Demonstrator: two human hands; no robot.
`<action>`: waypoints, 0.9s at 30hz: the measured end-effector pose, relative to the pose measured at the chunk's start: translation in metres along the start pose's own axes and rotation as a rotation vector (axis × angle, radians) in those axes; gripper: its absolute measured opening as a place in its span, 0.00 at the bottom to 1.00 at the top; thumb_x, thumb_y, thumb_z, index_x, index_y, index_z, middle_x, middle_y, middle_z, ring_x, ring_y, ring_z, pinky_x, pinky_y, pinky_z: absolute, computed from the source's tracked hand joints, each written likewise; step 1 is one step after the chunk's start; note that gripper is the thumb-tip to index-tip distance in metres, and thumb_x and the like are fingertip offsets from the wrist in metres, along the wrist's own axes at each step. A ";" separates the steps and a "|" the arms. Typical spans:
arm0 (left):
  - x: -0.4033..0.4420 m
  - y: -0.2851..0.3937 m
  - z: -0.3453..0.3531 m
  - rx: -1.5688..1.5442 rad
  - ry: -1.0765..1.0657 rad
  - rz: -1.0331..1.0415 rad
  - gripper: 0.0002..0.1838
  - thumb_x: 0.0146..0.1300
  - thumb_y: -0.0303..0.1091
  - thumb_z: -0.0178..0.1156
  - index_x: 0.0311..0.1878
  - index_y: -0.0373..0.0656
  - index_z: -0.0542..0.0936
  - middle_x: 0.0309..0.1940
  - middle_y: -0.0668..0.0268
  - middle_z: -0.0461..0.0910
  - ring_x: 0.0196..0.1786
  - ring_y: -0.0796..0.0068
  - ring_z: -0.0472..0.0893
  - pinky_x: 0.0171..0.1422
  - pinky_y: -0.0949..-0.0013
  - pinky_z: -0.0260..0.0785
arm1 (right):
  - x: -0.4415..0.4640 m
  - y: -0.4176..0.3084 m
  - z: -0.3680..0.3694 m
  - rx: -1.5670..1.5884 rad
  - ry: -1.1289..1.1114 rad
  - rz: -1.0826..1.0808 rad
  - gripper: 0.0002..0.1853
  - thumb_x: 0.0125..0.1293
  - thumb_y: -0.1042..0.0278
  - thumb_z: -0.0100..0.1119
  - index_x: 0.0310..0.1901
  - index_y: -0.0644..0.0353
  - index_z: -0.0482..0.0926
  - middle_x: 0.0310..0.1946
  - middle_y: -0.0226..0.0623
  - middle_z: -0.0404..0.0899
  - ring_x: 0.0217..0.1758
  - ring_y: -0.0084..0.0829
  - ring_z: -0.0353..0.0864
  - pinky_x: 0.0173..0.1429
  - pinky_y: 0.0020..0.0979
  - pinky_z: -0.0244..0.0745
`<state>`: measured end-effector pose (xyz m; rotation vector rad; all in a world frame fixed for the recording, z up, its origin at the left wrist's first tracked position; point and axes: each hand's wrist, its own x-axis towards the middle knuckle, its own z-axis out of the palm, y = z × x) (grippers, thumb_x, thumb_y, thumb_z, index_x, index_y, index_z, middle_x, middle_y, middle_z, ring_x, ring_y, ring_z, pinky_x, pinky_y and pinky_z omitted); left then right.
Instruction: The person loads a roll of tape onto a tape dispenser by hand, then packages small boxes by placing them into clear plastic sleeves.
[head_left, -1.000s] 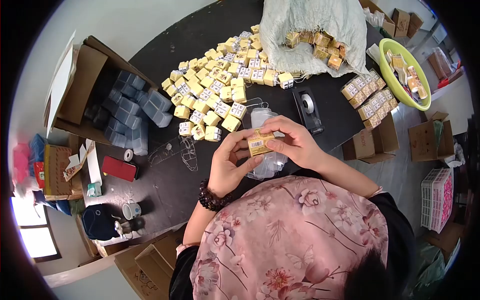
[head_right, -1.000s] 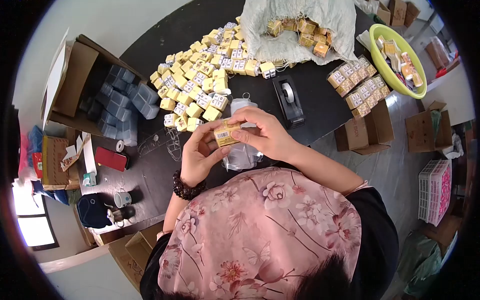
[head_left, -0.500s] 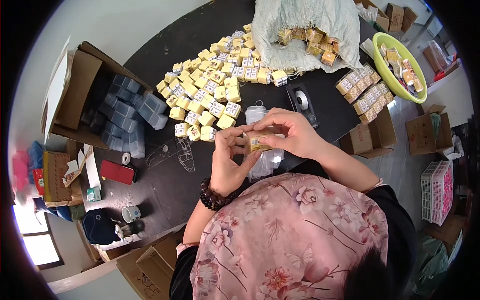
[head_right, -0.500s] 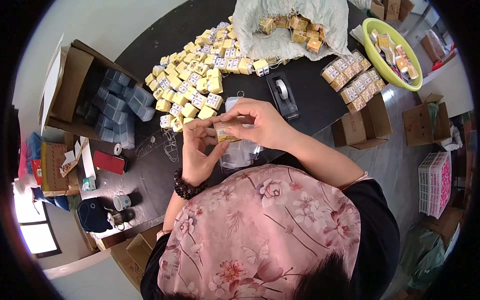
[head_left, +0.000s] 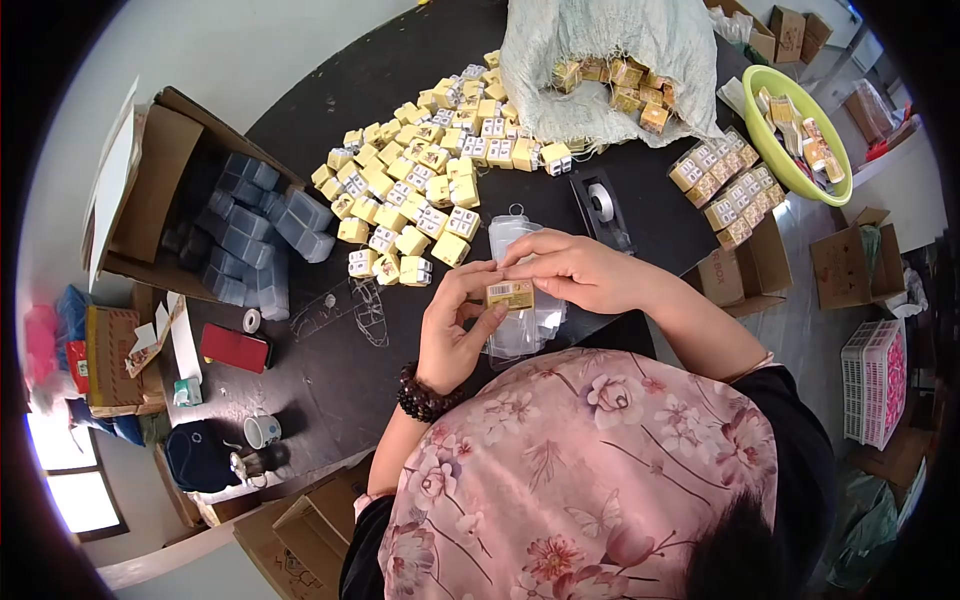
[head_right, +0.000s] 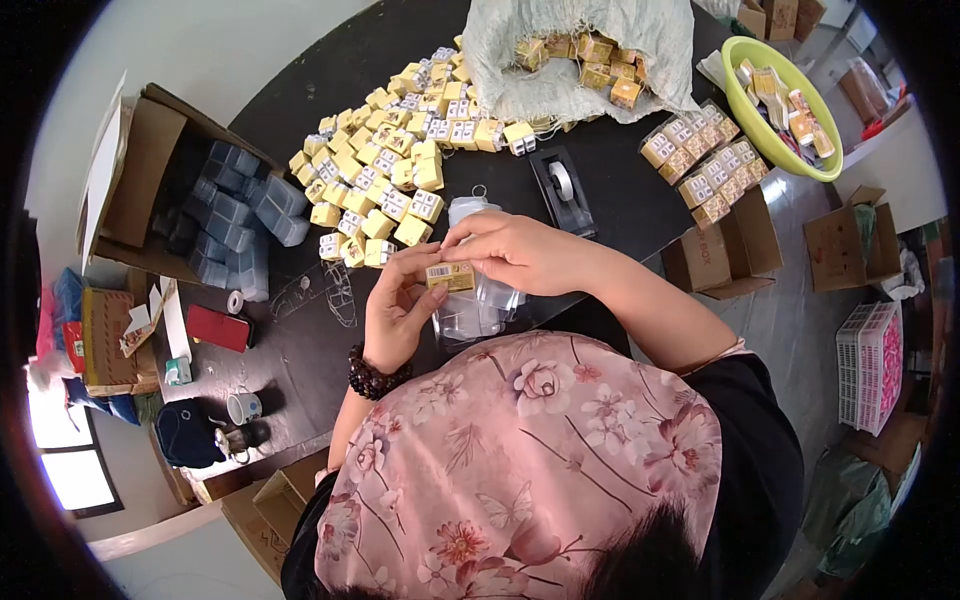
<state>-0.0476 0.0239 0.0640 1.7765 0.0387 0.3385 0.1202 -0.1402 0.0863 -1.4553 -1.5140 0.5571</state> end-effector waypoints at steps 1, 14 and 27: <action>-0.001 -0.001 0.000 0.001 0.002 0.001 0.23 0.62 0.17 0.60 0.60 0.39 0.69 0.59 0.59 0.72 0.53 0.74 0.78 0.50 0.73 0.76 | 0.004 0.004 -0.001 -0.048 -0.043 -0.018 0.19 0.63 0.83 0.51 0.55 0.64 0.78 0.51 0.40 0.76 0.55 0.39 0.76 0.57 0.31 0.72; -0.060 -0.012 -0.047 -0.929 0.178 -0.447 0.19 0.67 0.19 0.49 0.59 0.44 0.63 0.56 0.54 0.74 0.60 0.58 0.77 0.62 0.48 0.73 | 0.066 0.163 -0.079 -1.124 0.011 0.440 0.23 0.50 0.66 0.69 0.50 0.57 0.78 0.51 0.34 0.77 0.60 0.36 0.72 0.58 0.48 0.68; -0.055 -0.011 -0.072 -0.666 -0.393 -0.549 0.31 0.50 0.15 0.69 0.49 0.43 0.58 0.56 0.46 0.76 0.55 0.68 0.78 0.61 0.63 0.71 | 0.063 0.124 -0.089 -0.850 0.175 0.564 0.22 0.48 0.59 0.74 0.45 0.56 0.80 0.49 0.33 0.78 0.58 0.34 0.71 0.61 0.43 0.65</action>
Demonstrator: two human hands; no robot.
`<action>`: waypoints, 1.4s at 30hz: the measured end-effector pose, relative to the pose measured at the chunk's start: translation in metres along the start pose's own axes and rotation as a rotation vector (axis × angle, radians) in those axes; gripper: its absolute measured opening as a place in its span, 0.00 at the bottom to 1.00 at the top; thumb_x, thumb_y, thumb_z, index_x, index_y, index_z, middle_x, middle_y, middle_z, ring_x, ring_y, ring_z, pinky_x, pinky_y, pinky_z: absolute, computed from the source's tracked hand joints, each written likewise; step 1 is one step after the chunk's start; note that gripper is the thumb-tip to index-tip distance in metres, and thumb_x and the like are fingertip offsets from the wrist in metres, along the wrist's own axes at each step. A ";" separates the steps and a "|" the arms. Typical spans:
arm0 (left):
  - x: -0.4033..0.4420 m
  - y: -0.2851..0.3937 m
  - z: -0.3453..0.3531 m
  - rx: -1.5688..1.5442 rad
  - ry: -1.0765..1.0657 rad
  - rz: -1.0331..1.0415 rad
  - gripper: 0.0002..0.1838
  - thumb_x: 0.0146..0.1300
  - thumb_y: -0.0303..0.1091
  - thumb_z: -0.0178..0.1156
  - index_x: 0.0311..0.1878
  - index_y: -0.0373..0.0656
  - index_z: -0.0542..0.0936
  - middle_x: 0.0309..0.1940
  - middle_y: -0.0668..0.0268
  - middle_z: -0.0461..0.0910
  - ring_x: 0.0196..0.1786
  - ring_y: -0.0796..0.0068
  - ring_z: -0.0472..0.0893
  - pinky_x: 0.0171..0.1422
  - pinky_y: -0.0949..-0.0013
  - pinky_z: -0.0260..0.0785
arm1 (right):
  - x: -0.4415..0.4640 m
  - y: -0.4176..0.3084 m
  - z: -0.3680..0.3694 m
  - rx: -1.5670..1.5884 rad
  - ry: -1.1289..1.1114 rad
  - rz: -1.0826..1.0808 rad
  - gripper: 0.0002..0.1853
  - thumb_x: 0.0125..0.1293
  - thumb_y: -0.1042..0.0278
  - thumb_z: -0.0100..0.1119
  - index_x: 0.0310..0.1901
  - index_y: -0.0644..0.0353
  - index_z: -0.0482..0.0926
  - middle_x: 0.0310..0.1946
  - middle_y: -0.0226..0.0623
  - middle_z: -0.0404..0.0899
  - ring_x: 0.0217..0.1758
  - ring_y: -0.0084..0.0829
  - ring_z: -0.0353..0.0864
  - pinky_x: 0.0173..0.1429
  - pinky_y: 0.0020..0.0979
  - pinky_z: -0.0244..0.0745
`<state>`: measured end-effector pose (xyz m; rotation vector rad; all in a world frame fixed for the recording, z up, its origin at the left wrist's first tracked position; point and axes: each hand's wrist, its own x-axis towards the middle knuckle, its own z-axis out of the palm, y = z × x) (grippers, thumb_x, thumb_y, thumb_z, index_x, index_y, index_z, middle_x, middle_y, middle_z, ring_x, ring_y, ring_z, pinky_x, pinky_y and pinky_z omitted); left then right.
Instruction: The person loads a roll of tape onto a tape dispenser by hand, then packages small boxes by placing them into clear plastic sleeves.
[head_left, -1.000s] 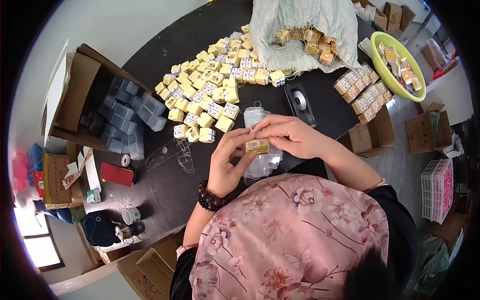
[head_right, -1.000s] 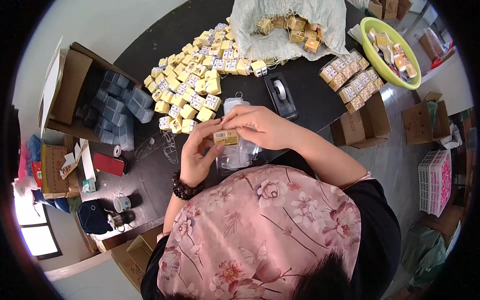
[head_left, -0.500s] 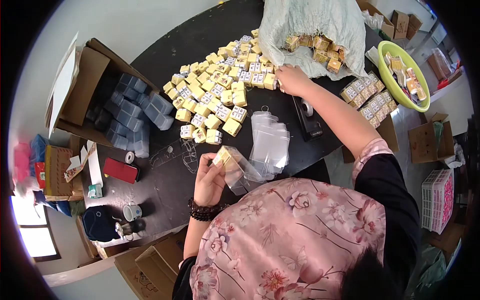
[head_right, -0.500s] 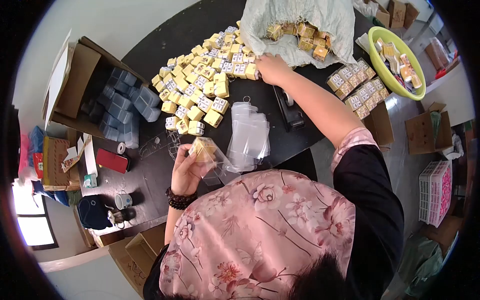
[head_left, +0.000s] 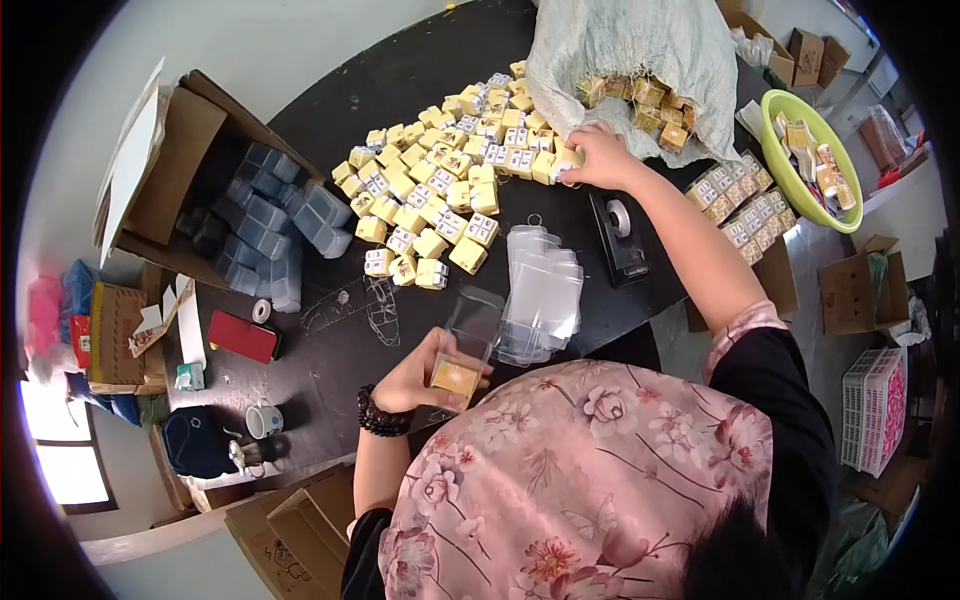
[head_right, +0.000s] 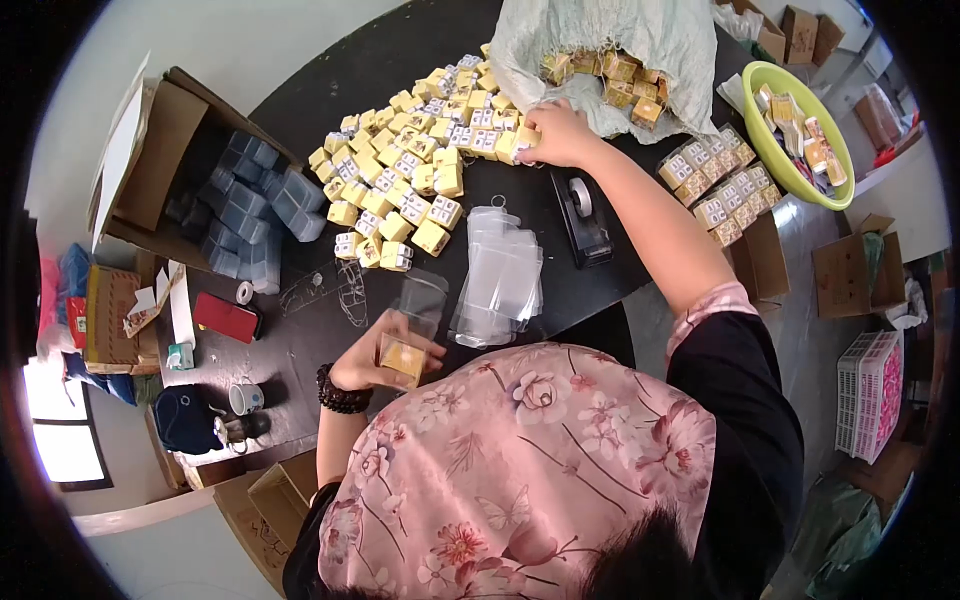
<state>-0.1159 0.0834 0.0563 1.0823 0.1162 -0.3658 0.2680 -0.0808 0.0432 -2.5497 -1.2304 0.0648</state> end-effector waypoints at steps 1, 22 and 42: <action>0.004 -0.001 0.001 0.020 0.085 0.057 0.30 0.51 0.16 0.67 0.50 0.42 0.58 0.55 0.44 0.75 0.57 0.61 0.78 0.61 0.61 0.72 | -0.008 -0.005 -0.005 0.000 -0.002 -0.005 0.22 0.48 0.59 0.74 0.45 0.56 0.80 0.49 0.33 0.78 0.58 0.34 0.71 0.61 0.43 0.65; 0.093 0.007 0.050 1.415 0.829 0.707 0.38 0.46 0.22 0.70 0.63 0.38 0.67 0.51 0.51 0.73 0.52 0.50 0.75 0.55 0.57 0.71 | -0.138 -0.113 -0.015 1.480 -0.341 0.204 0.14 0.71 0.66 0.58 0.46 0.60 0.62 0.26 0.38 0.79 0.25 0.28 0.82 0.29 0.27 0.79; 0.093 0.008 0.070 0.663 0.540 0.416 0.40 0.54 0.26 0.72 0.66 0.35 0.58 0.58 0.58 0.70 0.57 0.72 0.74 0.60 0.68 0.70 | -0.152 -0.114 -0.028 0.893 0.335 -0.347 0.07 0.58 0.78 0.68 0.37 0.58 0.84 0.42 0.30 0.67 0.40 0.22 0.70 0.43 0.22 0.69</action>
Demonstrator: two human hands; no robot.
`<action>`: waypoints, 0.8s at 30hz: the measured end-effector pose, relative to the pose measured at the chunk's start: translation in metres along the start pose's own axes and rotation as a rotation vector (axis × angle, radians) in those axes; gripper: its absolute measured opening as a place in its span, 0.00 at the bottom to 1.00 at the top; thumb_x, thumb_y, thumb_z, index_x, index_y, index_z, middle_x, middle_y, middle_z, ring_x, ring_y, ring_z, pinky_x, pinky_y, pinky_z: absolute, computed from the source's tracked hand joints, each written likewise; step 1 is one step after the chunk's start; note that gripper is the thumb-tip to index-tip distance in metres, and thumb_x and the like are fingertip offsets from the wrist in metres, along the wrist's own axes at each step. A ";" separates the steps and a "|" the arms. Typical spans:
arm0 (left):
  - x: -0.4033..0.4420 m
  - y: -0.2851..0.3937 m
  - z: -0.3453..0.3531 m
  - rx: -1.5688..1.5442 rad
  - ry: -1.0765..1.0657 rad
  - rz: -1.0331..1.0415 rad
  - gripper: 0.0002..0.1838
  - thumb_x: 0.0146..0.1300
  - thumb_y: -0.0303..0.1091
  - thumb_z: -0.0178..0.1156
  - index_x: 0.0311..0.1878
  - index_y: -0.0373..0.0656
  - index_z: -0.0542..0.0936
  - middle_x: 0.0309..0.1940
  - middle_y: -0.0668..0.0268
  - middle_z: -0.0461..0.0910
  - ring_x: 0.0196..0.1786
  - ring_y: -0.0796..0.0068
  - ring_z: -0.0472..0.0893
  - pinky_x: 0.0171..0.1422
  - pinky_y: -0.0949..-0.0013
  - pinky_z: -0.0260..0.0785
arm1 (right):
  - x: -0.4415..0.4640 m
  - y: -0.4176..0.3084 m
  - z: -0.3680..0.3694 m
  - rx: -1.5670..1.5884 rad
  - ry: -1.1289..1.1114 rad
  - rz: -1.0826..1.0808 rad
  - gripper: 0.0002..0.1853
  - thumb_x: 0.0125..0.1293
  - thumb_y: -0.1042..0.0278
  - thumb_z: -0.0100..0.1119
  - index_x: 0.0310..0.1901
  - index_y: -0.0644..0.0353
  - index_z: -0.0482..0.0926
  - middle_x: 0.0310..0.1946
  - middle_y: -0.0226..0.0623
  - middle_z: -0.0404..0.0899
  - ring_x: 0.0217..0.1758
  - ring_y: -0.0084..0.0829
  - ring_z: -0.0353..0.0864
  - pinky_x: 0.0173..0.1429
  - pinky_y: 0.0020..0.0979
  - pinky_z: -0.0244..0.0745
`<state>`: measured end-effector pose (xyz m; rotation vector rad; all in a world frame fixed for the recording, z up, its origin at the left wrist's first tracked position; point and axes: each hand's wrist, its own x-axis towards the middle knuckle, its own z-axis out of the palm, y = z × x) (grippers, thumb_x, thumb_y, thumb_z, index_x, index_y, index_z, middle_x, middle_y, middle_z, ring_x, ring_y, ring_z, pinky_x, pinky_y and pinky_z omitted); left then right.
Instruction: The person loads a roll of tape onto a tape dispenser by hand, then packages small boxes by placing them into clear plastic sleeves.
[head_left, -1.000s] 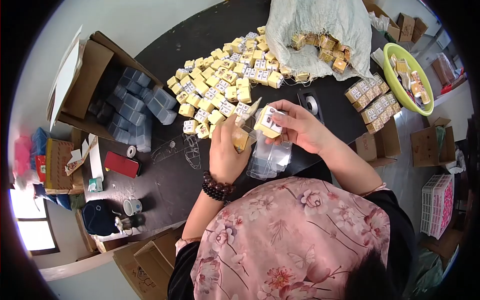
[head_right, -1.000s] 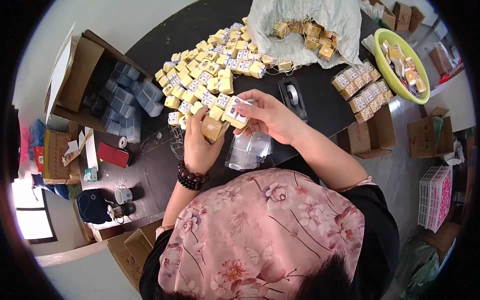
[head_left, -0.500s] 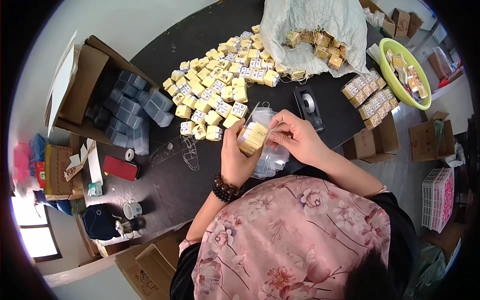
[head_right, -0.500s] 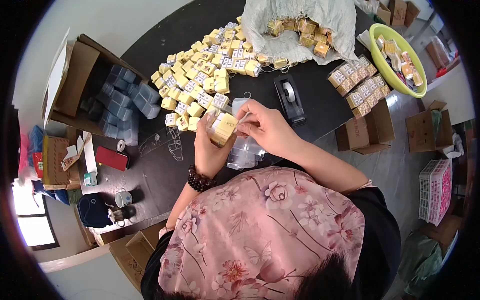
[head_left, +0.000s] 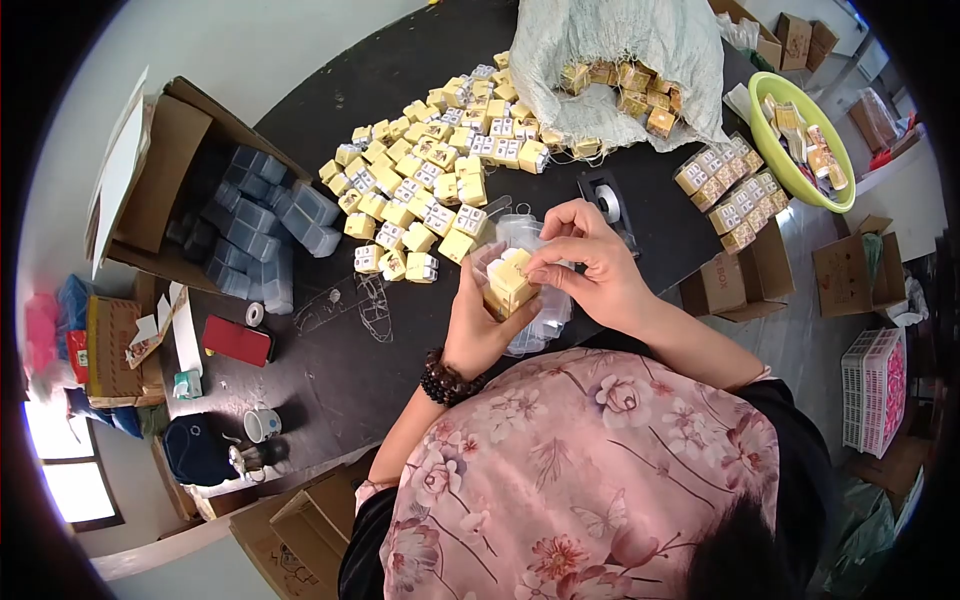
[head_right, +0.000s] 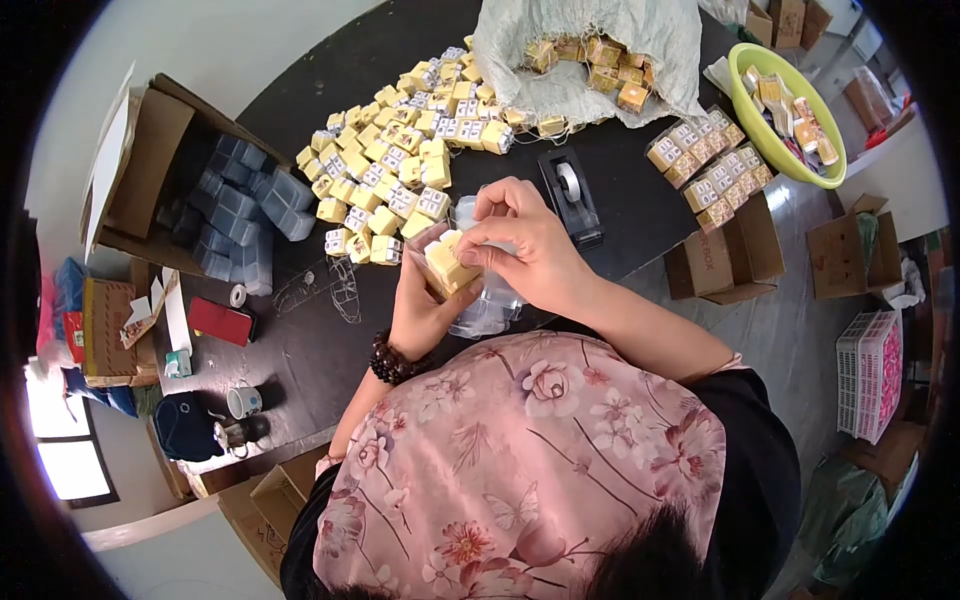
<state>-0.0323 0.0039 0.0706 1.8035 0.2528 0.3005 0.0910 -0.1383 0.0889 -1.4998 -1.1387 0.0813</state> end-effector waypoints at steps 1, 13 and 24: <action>-0.001 -0.001 0.000 -0.072 -0.015 0.012 0.40 0.54 0.27 0.72 0.66 0.34 0.59 0.56 0.55 0.72 0.56 0.71 0.76 0.60 0.67 0.71 | -0.001 0.001 0.000 0.053 0.005 0.004 0.07 0.58 0.78 0.68 0.37 0.58 0.85 0.44 0.30 0.67 0.40 0.22 0.70 0.44 0.23 0.68; -0.003 -0.009 0.002 -0.330 -0.204 -0.005 0.38 0.58 0.32 0.70 0.66 0.37 0.59 0.61 0.58 0.69 0.61 0.71 0.72 0.64 0.66 0.68 | -0.013 -0.001 -0.007 0.183 -0.003 -0.023 0.10 0.61 0.73 0.67 0.45 0.56 0.84 0.49 0.32 0.69 0.47 0.27 0.72 0.52 0.28 0.68; 0.006 -0.013 0.001 -0.888 -0.410 -0.223 0.31 0.67 0.51 0.45 0.67 0.40 0.64 0.58 0.58 0.74 0.61 0.66 0.75 0.66 0.61 0.66 | -0.017 0.009 -0.004 0.137 -0.157 -0.031 0.19 0.62 0.68 0.65 0.54 0.57 0.76 0.57 0.44 0.69 0.60 0.38 0.70 0.64 0.36 0.64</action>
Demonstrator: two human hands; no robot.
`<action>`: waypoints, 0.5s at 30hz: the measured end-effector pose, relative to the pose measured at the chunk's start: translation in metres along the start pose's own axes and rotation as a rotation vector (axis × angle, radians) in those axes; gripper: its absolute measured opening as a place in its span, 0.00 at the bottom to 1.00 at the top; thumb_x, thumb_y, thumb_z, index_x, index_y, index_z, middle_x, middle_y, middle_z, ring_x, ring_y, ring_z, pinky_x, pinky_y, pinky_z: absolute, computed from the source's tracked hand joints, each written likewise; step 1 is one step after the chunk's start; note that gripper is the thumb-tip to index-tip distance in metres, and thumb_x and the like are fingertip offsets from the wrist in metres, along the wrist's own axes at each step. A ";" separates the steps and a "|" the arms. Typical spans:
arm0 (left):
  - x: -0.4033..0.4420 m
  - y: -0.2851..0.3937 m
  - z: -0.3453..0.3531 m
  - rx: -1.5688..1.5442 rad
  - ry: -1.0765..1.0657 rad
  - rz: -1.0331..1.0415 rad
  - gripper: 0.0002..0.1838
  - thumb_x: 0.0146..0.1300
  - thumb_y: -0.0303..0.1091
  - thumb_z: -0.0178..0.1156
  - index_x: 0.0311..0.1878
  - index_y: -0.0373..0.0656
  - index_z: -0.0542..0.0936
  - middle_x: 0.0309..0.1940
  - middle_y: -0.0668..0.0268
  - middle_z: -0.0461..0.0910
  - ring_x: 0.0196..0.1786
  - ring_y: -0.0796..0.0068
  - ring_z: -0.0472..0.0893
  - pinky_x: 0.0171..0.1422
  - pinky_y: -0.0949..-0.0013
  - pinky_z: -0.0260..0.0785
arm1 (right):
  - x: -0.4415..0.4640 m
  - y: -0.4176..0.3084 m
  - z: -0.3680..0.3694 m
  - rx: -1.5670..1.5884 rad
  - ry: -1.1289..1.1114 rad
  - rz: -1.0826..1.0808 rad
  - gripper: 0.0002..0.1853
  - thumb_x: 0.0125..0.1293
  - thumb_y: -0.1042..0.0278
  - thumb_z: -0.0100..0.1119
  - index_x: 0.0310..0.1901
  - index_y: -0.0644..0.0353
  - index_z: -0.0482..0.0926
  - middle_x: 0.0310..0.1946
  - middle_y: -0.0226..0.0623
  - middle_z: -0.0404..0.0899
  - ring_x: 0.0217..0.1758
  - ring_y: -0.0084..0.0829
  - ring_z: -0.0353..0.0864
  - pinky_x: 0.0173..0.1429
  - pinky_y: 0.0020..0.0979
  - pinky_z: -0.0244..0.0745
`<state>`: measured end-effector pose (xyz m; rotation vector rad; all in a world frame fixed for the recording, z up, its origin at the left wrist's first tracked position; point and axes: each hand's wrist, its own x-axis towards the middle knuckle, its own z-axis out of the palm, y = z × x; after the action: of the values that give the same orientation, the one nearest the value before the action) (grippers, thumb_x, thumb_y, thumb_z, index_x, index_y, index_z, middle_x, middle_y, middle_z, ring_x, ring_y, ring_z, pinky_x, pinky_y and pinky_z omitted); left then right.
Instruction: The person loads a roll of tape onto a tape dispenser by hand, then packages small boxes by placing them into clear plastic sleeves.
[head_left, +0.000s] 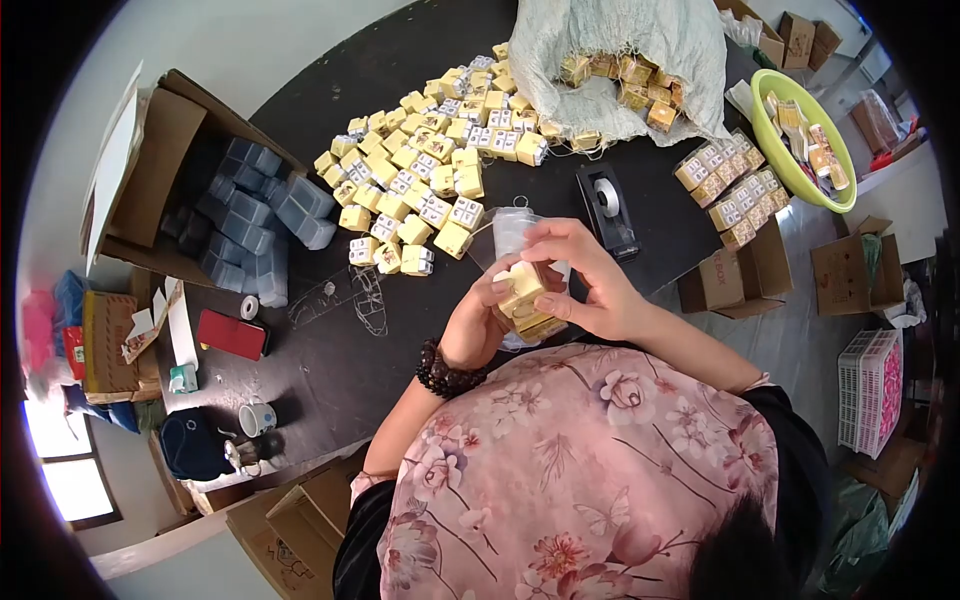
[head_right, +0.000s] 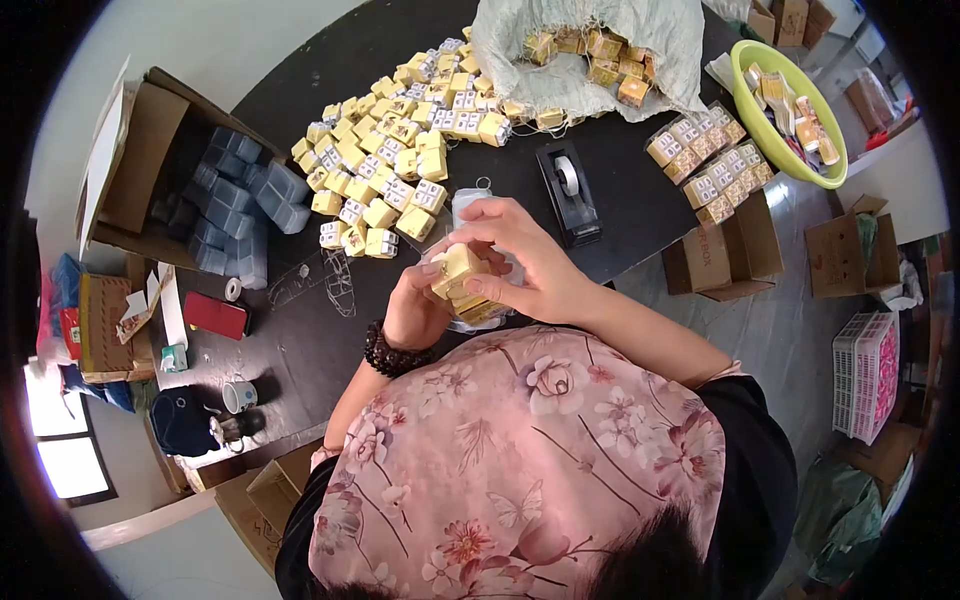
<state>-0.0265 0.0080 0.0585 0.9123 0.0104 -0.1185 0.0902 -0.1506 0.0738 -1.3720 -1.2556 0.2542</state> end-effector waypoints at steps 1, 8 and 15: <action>0.000 0.000 0.000 -0.002 0.001 0.000 0.31 0.67 0.51 0.45 0.67 0.40 0.64 0.58 0.58 0.74 0.61 0.66 0.75 0.66 0.61 0.66 | 0.000 -0.001 0.001 0.020 -0.010 0.003 0.17 0.62 0.68 0.65 0.52 0.58 0.77 0.57 0.44 0.69 0.60 0.39 0.71 0.64 0.37 0.65; -0.004 -0.001 0.009 -0.128 0.104 -0.154 0.29 0.66 0.47 0.43 0.66 0.40 0.65 0.57 0.59 0.75 0.60 0.65 0.76 0.64 0.61 0.67 | -0.001 0.007 -0.001 0.044 -0.070 -0.004 0.10 0.62 0.70 0.64 0.44 0.59 0.77 0.57 0.46 0.70 0.61 0.41 0.72 0.63 0.38 0.67; -0.011 0.009 0.011 -0.025 0.052 -0.113 0.32 0.67 0.44 0.55 0.69 0.42 0.59 0.60 0.64 0.71 0.61 0.69 0.74 0.64 0.62 0.66 | 0.001 0.007 -0.001 0.374 0.094 0.138 0.09 0.61 0.73 0.65 0.37 0.62 0.73 0.44 0.42 0.80 0.55 0.36 0.80 0.61 0.34 0.72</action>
<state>-0.0364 0.0061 0.0727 0.8897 0.1118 -0.1995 0.0948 -0.1483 0.0687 -1.1328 -0.9778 0.4895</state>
